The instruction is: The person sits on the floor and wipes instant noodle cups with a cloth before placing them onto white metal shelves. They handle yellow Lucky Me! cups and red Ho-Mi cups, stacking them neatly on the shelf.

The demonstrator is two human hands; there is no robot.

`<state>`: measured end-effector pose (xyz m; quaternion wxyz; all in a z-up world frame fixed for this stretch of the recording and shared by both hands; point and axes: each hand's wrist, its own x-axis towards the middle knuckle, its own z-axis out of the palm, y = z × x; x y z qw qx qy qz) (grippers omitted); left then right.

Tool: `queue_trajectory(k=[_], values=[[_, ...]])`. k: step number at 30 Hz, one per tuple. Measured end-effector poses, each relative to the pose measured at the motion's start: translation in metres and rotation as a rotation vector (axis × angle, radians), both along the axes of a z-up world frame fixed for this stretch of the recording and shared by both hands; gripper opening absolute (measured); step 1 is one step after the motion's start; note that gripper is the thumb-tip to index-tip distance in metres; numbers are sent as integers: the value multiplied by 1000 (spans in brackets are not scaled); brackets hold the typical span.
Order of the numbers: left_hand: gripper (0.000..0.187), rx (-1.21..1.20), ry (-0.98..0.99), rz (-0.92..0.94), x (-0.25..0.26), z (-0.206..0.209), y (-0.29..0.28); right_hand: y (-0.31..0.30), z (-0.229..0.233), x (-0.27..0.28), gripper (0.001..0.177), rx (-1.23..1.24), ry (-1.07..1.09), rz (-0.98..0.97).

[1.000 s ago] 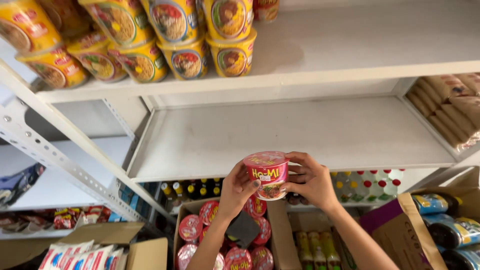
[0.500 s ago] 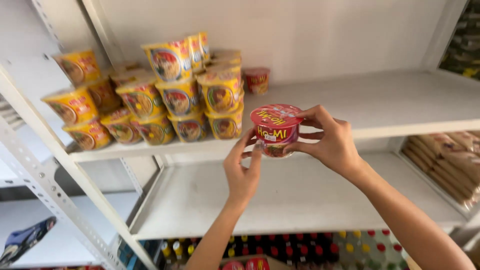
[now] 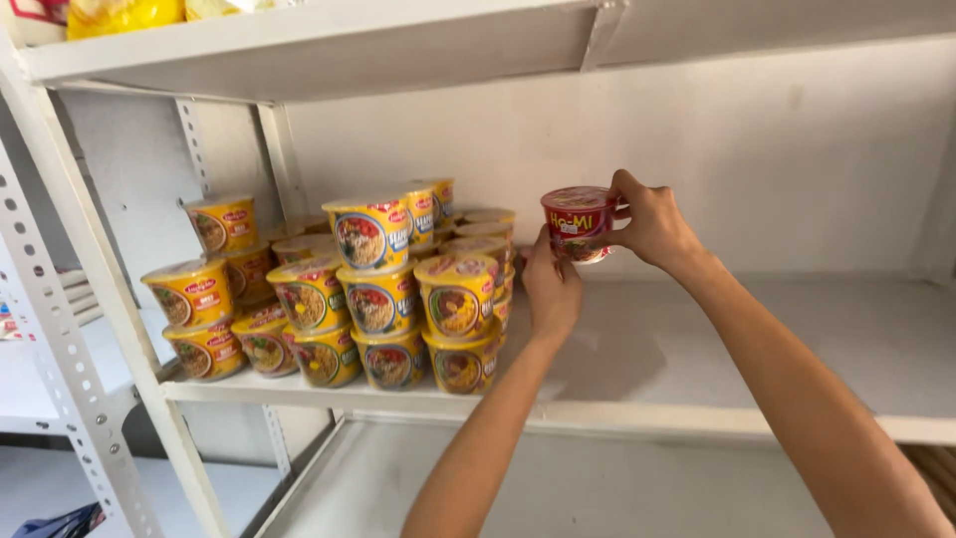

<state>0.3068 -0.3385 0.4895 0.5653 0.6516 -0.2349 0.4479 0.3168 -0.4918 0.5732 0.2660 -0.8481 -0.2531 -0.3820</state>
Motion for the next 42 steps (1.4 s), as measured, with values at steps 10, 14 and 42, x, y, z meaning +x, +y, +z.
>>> queue_trajectory(k=[10,14,42], values=[[81,327,269,325,150,-35,-21,6,7,160,65,95,-4,11],[91,772,455,612,171,-54,-12,20,0,189,65,20,104,-25],[104,802,1062,341,222,-95,7,-43,-38,259,64,-85,307,-141]])
